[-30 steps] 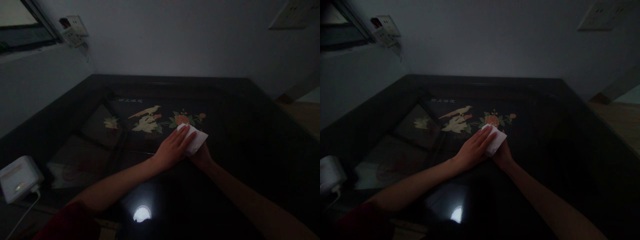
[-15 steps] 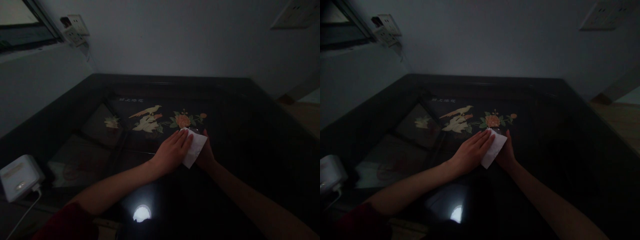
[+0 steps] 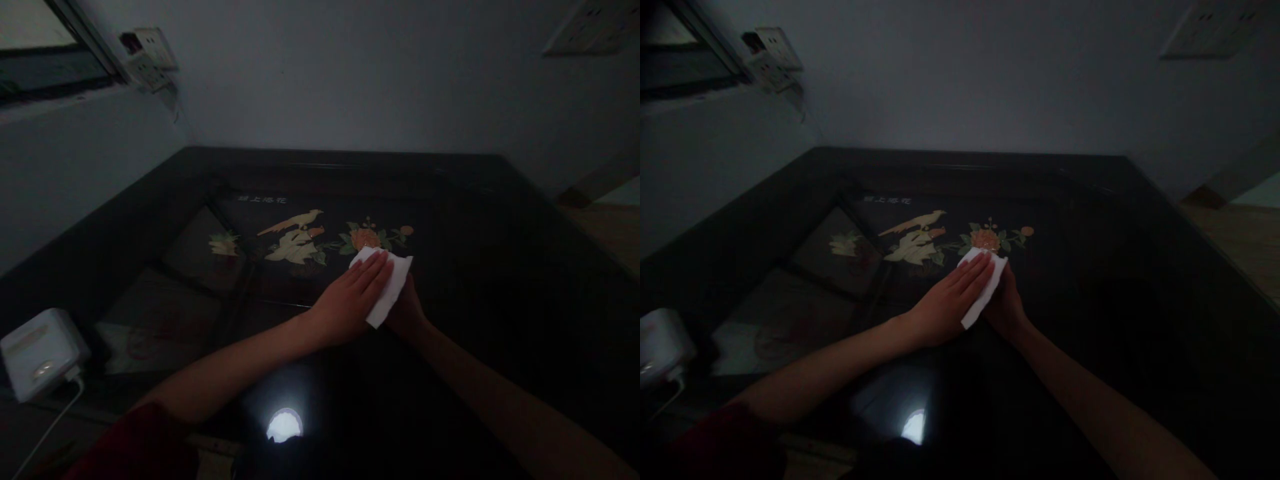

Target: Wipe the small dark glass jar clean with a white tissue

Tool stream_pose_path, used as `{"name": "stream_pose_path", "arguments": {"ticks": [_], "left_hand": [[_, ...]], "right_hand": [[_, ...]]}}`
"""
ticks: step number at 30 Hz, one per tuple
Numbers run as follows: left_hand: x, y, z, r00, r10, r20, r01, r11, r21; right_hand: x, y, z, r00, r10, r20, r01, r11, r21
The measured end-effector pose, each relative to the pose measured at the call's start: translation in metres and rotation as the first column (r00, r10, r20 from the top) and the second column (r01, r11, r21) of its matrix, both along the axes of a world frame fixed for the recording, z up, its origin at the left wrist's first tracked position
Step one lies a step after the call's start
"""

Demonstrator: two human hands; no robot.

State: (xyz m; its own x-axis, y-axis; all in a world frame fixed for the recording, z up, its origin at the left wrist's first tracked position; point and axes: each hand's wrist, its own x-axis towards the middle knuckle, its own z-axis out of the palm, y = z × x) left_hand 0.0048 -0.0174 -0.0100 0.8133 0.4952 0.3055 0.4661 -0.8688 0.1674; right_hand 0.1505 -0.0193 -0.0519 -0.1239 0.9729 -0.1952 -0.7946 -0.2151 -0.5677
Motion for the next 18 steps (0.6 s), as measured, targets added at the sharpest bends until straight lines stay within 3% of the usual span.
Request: {"name": "stream_pose_path", "arguments": {"ticks": [3,8,18], "left_hand": [[-0.002,0.006,-0.001,0.999,0.030,0.022,-0.030,1.000,0.005],[-0.004,0.003,0.013,0.988,0.083,-0.133,-0.089,0.996,-0.033],[0.001,-0.025,0.025,0.954,0.205,-0.217,-0.174,0.973,0.153]], "right_hand": [[-0.001,0.000,0.004,1.000,0.003,0.001,-0.003,0.998,-0.067],[0.003,0.004,0.002,0.999,0.012,-0.033,-0.016,0.993,-0.115],[0.008,0.005,0.007,0.991,0.134,-0.031,-0.136,0.984,-0.115]]}}
